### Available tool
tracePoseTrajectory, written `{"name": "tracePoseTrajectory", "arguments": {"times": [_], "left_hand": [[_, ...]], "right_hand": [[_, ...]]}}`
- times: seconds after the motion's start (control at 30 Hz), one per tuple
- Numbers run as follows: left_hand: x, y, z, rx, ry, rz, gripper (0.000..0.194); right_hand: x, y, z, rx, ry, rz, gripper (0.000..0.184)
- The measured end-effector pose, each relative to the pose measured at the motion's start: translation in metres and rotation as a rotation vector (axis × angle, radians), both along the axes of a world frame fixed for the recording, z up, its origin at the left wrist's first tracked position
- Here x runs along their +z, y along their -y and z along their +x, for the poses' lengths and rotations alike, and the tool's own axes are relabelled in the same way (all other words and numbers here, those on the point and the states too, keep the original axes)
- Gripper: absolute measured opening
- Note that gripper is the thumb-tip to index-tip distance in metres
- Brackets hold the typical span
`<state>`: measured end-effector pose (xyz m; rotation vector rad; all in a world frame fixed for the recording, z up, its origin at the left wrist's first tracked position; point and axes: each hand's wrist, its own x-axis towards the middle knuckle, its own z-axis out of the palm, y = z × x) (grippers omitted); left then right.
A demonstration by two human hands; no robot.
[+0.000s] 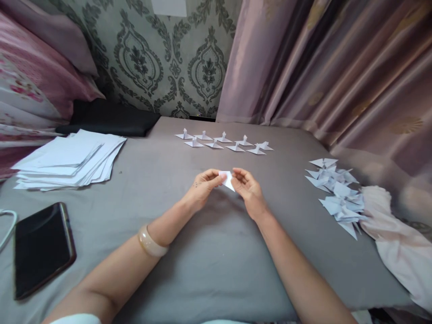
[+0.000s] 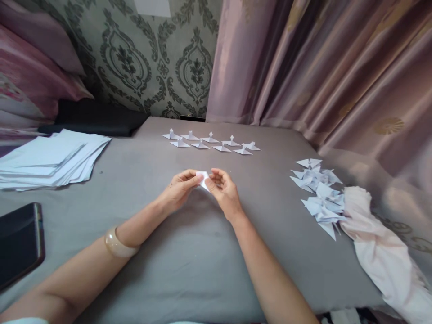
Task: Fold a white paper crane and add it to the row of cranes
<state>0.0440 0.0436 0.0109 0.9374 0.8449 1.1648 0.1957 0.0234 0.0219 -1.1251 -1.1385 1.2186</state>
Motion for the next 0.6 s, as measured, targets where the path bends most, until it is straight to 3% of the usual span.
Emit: {"name": "tracePoseTrajectory", "arguments": {"times": [0.1, 0.27, 0.6], "left_hand": [[-0.004, 0.001, 0.006, 0.031, 0.083, -0.089, 0.029], [-0.002, 0.001, 0.006, 0.03, 0.058, -0.098, 0.028], [0.002, 0.007, 0.004, -0.17, -0.144, -0.052, 0.026]], "right_hand": [[-0.001, 0.003, -0.009, 0.025, -0.013, -0.054, 0.051], [-0.001, 0.001, -0.009, -0.055, -0.066, -0.08, 0.041], [-0.002, -0.003, 0.004, -0.05, 0.024, 0.046, 0.029]]}}
